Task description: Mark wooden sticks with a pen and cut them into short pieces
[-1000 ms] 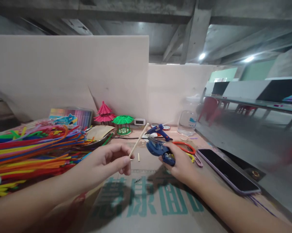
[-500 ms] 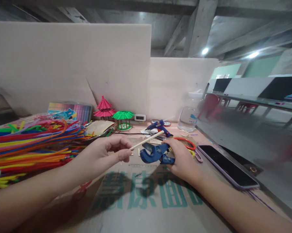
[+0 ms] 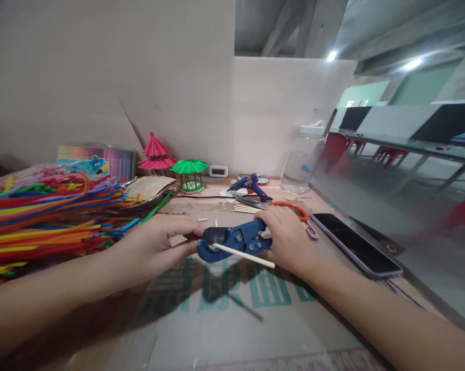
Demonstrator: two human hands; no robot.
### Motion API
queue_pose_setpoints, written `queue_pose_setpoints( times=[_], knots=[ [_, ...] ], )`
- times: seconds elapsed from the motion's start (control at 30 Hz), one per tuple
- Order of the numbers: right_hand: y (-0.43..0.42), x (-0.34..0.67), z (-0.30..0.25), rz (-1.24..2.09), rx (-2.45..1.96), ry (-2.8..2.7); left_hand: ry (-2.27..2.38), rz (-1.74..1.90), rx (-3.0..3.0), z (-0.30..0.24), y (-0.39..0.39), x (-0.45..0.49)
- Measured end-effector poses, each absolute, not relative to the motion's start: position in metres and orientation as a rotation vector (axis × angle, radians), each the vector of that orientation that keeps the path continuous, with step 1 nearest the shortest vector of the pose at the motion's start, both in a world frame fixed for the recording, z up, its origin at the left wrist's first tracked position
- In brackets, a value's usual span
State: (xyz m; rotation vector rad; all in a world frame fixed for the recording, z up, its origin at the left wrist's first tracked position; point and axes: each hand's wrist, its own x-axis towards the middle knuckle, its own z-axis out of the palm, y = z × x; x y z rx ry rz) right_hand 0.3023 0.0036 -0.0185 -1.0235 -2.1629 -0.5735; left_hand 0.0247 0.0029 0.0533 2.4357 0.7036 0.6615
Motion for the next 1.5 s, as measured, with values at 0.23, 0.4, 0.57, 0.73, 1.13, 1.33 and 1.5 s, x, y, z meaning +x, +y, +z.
queue_pose_setpoints(
  times=[0.23,0.4,0.57,0.73,1.13,1.33,1.5],
  knots=[
    [0.003,0.309,-0.012,-0.741,-0.897,-2.178,0.54,0.566,2.537,0.057,-0.001,0.024],
    [-0.001,0.316,0.003,-0.893,-0.873,-2.191,0.509,0.519,2.529,0.06,-0.002,0.024],
    [-0.005,0.32,0.021,-1.09,-0.831,-2.157,0.506,0.496,2.467,0.063,-0.002,0.025],
    [-0.011,0.321,0.039,-1.213,-0.717,-2.139,0.536,0.55,2.425,0.065,-0.005,0.025],
    [-0.022,0.318,0.054,-1.299,-0.645,-2.092,0.485,0.533,2.355,0.07,-0.014,0.027],
    [-0.023,0.319,0.056,-1.312,-0.637,-2.094,0.471,0.541,2.369,0.069,-0.014,0.027],
    [-0.025,0.317,0.06,-1.314,-0.603,-2.122,0.45,0.546,2.385,0.066,-0.013,0.027]
  ],
)
